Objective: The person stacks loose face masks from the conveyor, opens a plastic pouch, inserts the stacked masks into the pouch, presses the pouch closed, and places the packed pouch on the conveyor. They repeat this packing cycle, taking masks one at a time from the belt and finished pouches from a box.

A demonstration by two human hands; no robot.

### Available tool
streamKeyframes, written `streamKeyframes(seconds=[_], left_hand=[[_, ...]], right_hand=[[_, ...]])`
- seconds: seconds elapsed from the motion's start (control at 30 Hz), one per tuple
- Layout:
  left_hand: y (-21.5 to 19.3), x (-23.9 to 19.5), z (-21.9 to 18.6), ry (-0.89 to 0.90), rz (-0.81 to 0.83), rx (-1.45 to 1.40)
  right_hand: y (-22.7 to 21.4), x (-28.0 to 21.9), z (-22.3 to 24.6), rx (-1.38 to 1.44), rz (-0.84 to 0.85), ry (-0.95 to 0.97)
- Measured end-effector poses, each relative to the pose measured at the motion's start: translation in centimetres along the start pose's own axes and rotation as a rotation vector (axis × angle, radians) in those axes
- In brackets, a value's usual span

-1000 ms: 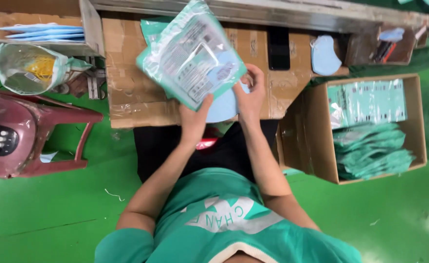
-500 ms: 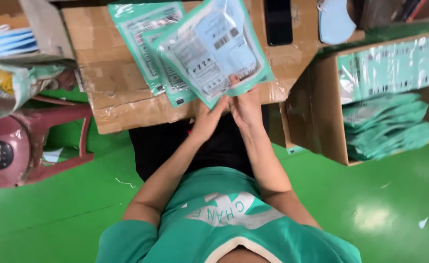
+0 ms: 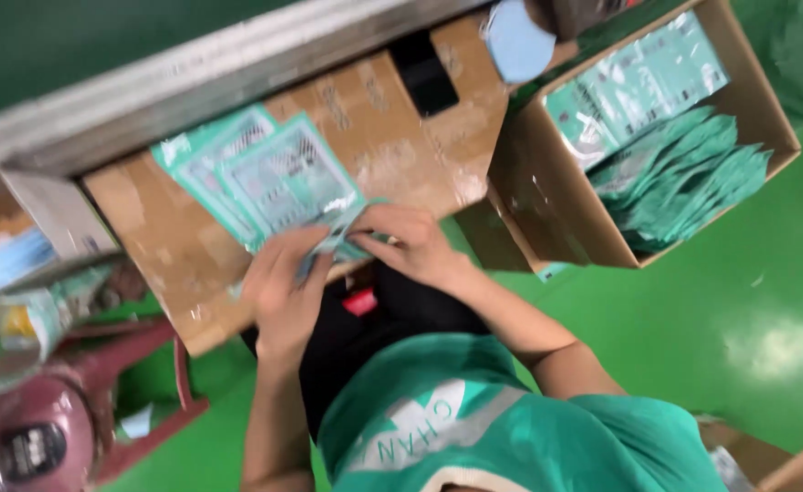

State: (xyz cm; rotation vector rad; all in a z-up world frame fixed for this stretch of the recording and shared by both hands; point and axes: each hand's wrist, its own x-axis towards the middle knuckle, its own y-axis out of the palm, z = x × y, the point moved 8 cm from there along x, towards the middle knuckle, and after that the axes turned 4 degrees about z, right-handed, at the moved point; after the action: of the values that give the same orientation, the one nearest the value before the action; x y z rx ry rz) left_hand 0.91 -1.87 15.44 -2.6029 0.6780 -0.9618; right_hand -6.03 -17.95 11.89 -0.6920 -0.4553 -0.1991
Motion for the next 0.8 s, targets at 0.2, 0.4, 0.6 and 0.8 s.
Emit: streamKeyframes(seconds=[0.2,0.4,0.6,0.8], left_hand=[[-1.7,-5.1,7.3,-0.424,-0.449,-0.187],[-0.3,-3.3,8.3,-0.351,-0.328,-0.134],[0.4,-1.6,7.3,-0.322,-0.279,-0.092],[0.8,-0.8,6.0,-0.348,-0.213,-0.147]], right_hand=[[-2.2,3.1,-2.9,0.263,-0.28,0.152],[2.2,0.4,-12.6,0.939,-0.24,0.42],[1.8,3.6,-9.1,0.49,-0.13,0.32],[3.8,2.1,-10.6,0.815,-0.102,0.543]])
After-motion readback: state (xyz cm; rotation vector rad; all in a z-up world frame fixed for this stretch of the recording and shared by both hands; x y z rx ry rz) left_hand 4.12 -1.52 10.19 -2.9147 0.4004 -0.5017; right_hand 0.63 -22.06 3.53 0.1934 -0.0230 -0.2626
